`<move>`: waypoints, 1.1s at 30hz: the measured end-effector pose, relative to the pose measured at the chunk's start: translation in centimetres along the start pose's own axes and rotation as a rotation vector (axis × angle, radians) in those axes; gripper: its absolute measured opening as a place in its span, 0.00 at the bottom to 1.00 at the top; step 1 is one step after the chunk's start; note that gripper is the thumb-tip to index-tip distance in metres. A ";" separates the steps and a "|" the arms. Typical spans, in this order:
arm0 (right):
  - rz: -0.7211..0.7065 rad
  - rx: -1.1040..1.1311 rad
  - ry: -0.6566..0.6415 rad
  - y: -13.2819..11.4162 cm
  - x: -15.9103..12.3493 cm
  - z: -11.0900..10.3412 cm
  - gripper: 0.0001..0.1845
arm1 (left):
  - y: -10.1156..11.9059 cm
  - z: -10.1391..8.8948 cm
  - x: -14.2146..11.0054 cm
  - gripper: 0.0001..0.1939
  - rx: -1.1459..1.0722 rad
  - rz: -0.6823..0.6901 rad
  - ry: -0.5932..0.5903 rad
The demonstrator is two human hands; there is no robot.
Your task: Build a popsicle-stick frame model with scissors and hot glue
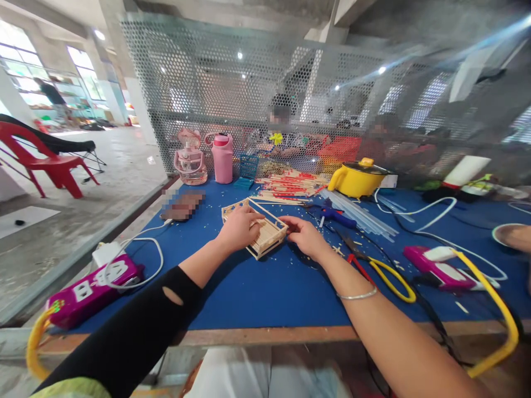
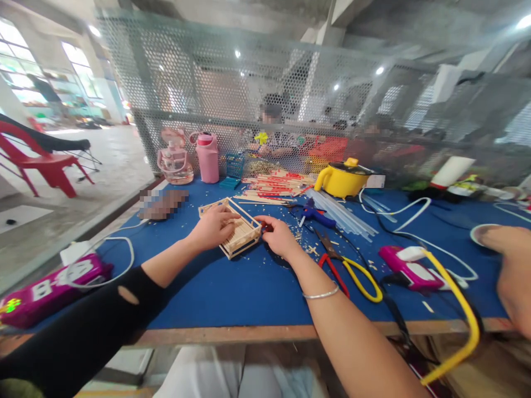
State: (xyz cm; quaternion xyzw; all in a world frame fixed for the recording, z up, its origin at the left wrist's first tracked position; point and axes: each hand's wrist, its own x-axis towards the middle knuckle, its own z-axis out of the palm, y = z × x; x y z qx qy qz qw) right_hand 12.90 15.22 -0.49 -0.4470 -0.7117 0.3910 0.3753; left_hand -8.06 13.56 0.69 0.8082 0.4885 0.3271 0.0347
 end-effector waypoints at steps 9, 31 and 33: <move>-0.018 -0.031 0.006 0.1 -0.1 0.0 0.29 | -0.3 0.4 -0.1 0.18 0.026 0.081 -0.008; 0.010 0.015 -0.003 0.4 0.1 0.1 0.30 | -0.3 0.0 -0.3 0.18 -0.001 0.090 0.016; 0.016 0.013 -0.017 0.5 0.2 0.1 0.29 | -0.1 0.1 -0.3 0.17 -0.007 0.112 0.007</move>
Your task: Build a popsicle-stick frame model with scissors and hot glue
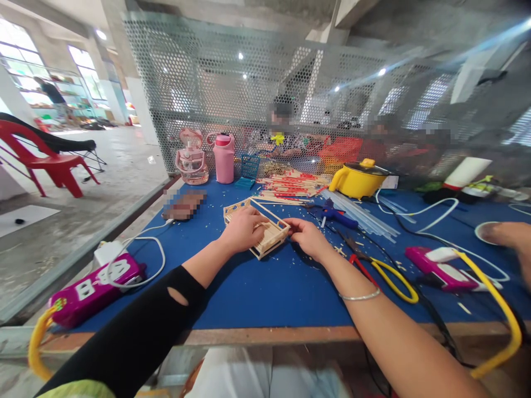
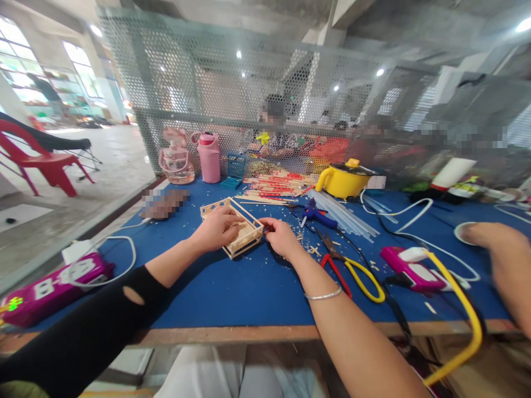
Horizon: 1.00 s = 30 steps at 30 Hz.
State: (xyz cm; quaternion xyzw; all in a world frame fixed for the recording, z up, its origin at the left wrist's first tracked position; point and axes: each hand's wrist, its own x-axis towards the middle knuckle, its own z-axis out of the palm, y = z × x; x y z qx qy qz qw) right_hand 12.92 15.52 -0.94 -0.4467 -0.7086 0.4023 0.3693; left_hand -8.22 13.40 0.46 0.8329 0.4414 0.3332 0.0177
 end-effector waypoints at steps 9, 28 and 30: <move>0.009 0.000 -0.006 -0.3 -0.1 0.1 0.26 | 0.6 -0.1 0.2 0.18 0.005 0.055 -0.080; 0.019 -0.091 0.161 -0.2 -0.2 0.0 0.06 | -0.5 -3.1 -0.4 0.14 -0.067 -0.313 0.102; 0.025 -0.121 0.156 -0.4 -0.4 -0.2 0.06 | -0.7 -3.8 -0.4 0.13 -0.065 -0.439 0.054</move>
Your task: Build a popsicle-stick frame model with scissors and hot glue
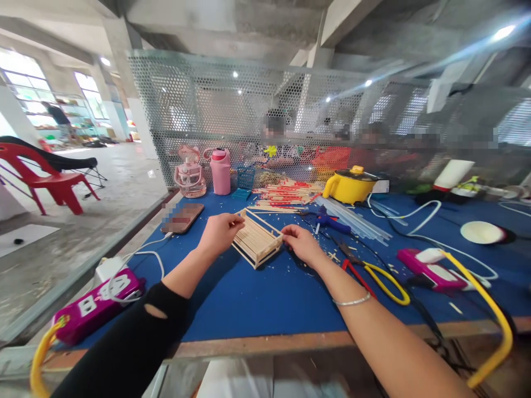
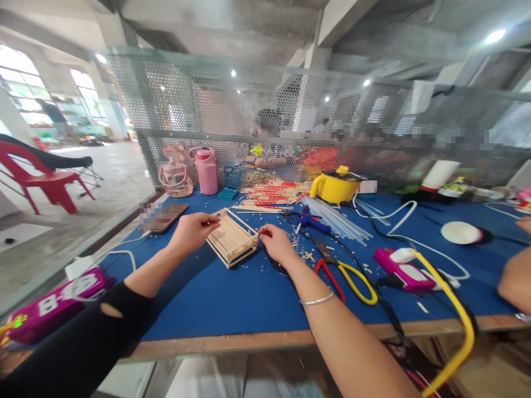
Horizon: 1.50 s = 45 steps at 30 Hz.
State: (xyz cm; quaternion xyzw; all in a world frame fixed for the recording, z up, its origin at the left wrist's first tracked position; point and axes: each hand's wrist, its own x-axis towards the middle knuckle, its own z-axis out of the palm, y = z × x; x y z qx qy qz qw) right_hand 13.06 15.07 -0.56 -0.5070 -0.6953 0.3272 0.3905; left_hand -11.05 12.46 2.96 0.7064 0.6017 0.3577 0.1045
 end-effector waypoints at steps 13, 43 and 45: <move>-0.049 -0.102 -0.063 -1.1 -0.8 -0.6 0.13 | -0.3 0.5 -0.6 0.23 0.007 -0.414 -0.421; -0.059 0.001 -0.164 -0.3 -0.2 0.2 0.23 | 1.1 0.9 -1.2 0.17 0.221 -0.115 -0.169; -0.055 -0.005 -0.169 -0.3 -0.2 0.2 0.22 | 1.1 0.9 -1.2 0.17 0.216 -0.116 -0.170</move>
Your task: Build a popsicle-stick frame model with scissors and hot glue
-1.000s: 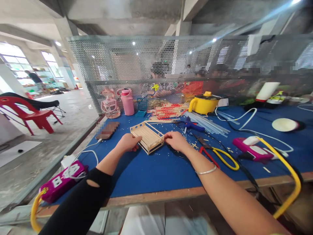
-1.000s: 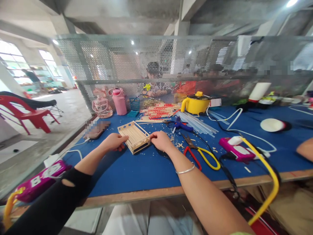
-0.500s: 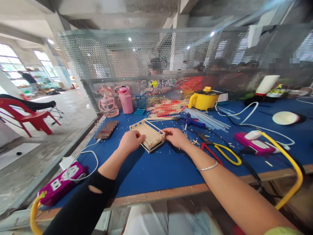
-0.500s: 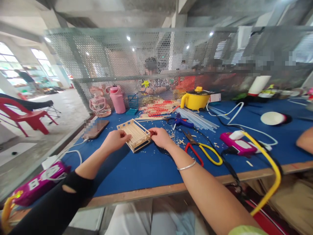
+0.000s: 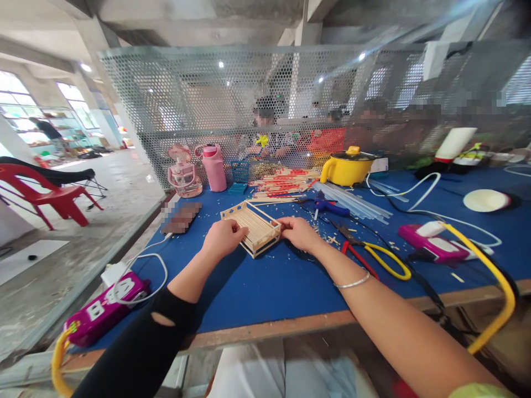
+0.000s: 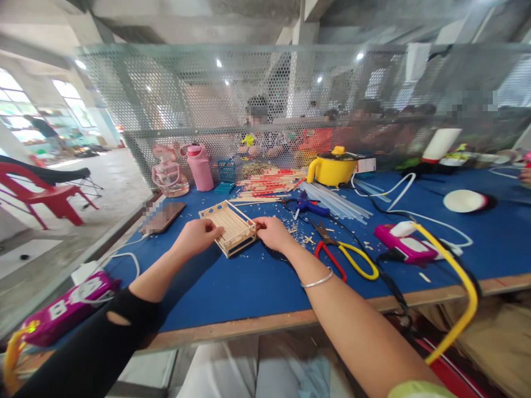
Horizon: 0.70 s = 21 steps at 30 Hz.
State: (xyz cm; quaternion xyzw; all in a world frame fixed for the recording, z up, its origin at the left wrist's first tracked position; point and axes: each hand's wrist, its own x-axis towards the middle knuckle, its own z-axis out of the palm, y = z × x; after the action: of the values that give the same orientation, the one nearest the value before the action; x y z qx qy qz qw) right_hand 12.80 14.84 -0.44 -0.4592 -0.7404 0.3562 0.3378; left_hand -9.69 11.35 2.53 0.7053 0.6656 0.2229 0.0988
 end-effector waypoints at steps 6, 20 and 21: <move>0.022 -0.007 0.006 -0.3 -0.1 -0.1 0.17 | 0.0 0.1 0.1 0.17 -0.027 -0.010 -0.001; 0.063 -0.083 0.530 -1.5 -0.8 -3.3 0.18 | -0.3 0.8 0.4 0.07 -0.327 -0.194 -0.172; 0.056 -0.110 0.565 -2.0 -1.0 -4.0 0.20 | -0.3 1.0 0.4 0.07 -0.346 -0.202 -0.193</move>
State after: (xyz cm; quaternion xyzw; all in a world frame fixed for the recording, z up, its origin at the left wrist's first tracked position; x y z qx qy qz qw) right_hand 15.60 14.09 3.13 -0.5782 -0.6221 0.1829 0.4953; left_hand -9.50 11.95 1.63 0.6257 0.6722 0.2542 0.3034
